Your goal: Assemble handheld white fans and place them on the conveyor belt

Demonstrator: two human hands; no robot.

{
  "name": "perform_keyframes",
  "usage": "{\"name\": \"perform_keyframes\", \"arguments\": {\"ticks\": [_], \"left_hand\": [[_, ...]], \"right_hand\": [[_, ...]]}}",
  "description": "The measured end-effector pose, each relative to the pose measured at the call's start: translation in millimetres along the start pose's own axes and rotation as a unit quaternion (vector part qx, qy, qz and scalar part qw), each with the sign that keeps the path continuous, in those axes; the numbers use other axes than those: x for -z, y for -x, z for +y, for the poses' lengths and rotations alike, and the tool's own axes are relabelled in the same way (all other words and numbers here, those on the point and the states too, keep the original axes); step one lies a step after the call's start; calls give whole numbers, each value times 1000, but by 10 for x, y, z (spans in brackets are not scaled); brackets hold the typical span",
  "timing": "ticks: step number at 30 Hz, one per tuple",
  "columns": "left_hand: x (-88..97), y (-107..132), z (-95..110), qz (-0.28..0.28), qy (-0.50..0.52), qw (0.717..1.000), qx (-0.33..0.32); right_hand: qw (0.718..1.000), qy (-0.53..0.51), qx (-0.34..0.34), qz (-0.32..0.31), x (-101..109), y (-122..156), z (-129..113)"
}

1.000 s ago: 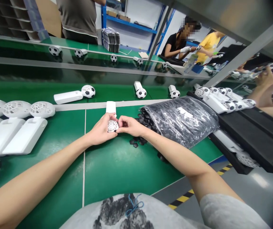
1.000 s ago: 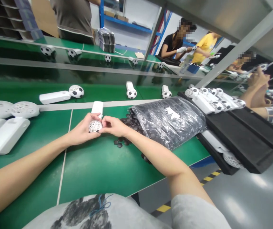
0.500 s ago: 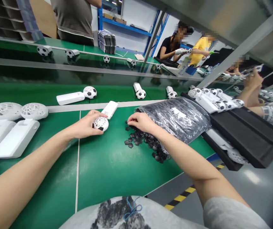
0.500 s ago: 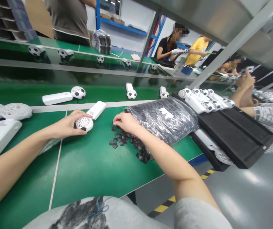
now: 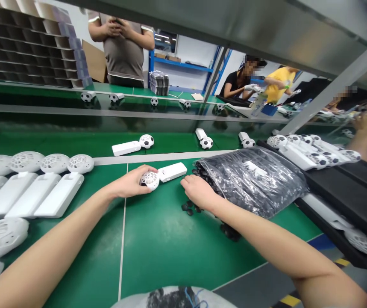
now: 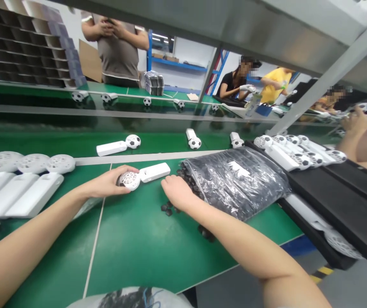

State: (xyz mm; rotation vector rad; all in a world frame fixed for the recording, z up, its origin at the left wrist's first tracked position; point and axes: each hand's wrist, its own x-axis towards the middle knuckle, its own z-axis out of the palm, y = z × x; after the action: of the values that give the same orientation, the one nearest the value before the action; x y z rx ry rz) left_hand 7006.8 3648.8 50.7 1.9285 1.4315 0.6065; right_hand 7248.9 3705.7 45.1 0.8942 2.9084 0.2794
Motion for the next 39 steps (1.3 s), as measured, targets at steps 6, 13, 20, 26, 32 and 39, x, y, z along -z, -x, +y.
{"name": "perform_keyframes", "arguments": {"ticks": [6,13,20,26,32,39], "left_hand": [[-66,-41,-19,36,3,999,25],[-30,-43,-64,11,48,999,-1],[-45,-49,-47,12,57,998,-2],[-54,-49,-56,18,48,999,3],[-71,-64,-65,25,48,999,2],[-109,-60,-35,52,47,998,3]], "right_hand": [[936,-338,11,97,148,-64,-3],[921,-367,55,117,176,-356,-229],[927,-351,81,105,182,-414,-269],[932,-339,72,107,259,-370,-246],[902,-402,59,147,190,-402,-265],[897,-414,54,143,97,-514,-302]]}}
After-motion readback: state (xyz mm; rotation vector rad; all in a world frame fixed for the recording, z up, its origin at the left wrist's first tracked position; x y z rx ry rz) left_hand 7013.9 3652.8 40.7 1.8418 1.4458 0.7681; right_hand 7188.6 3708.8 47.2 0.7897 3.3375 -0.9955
